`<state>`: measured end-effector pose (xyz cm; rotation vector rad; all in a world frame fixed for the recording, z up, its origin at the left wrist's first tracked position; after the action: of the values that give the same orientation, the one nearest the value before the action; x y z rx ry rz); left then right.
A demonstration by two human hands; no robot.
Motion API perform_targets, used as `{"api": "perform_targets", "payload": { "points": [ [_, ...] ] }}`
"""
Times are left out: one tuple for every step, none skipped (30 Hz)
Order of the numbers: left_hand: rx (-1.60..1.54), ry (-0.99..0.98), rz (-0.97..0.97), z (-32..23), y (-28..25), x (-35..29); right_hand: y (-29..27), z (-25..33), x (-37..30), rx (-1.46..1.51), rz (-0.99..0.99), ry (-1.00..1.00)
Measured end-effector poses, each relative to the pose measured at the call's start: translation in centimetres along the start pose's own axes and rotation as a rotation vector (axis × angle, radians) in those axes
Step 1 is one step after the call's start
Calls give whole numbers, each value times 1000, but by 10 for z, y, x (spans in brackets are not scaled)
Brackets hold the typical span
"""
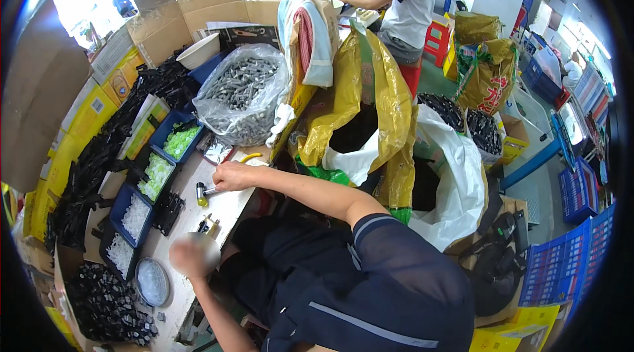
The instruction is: Assemble small plastic parts on a factory workbench using a jig and a hammer.
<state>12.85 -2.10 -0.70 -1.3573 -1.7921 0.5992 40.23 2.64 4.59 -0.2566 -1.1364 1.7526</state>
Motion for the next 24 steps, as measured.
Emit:
{"api": "perform_targets", "payload": {
  "points": [
    [2, -6, 4, 0, 0, 0, 0, -1, -2, -6, -12, -5],
    [55, -23, -3, 0, -1, 0, 1, 0, -4, -10, -2, -20],
    [69, -36, 4, -2, -1, 1, 0, -1, -6, 16, -13, -11],
    [82, -52, 11, -5, -1, 3, 1, -3, -7, 43, -21, -2],
    [80, -72, 11, -1, 0, 4, 8, -7, -2, -8, -18, -37],
    [76, -76, 6, 8, 2, 5, 12, -6, 0, 3, -6, -36],
    [-5, -25, -9, 12, 7, 8, 10, -7, 1, -31, -26, -93],
    [-3, -55, 9, 8, 8, 10, 6, -6, 1, -3, -13, -77],
    [-6, -66, 15, 4, 9, 11, -4, -4, -1, 6, -31, -43],
    [-12, -74, 23, 2, 10, 12, 1, -3, 4, 6, -79, -77],
    [1, -84, 26, 5, 5, 10, 1, 2, 5, 7, -136, -101],
    [-6, -84, 25, 5, 6, 9, -2, 3, 6, 24, -108, -78],
    [-12, -92, 20, 4, 7, 9, -7, 0, 6, 15, -108, -77],
    [-15, -97, 16, 4, 6, 10, -11, -3, 8, -19, -120, -79],
    [-50, -82, 24, 3, 6, 9, -14, -7, 10, -55, -132, -80],
    [-32, -76, 20, 3, 5, 6, -14, -14, 11, -65, -140, -63],
    [-16, -72, 12, 2, 4, 4, -17, -17, 12, -72, -140, -44],
    [-1, -75, -4, 4, 4, 2, -19, -19, 13, -77, -140, -24],
    [-9, -75, -4, 5, 2, 1, -19, -22, 15, -56, -143, -15],
    [-16, -79, -4, 7, 1, -2, -16, -23, 17, -65, -157, -24],
    [-19, -60, -24, 9, -2, -5, -12, -25, 21, -69, -166, -35],
    [-12, -37, -56, 10, -1, -6, -8, -29, 25, -60, -148, -40],
    [5, -35, -97, 16, -3, -11, -6, -29, 31, -31, -52, -6],
    [-42, 21, -133, 22, 2, -11, -4, -30, 37, 4, 51, 25]
  ]
}}
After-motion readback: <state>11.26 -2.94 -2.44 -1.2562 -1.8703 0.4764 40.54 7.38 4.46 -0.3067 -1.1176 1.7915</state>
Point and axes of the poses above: each hand's wrist, its own x-axis towards the middle knuckle, its own y-axis out of the palm, z = x × y, the point moved 4 cm from there along x, towards the middle knuckle, and after that the axes turned 11 degrees about -y, right-handed, at the moved point
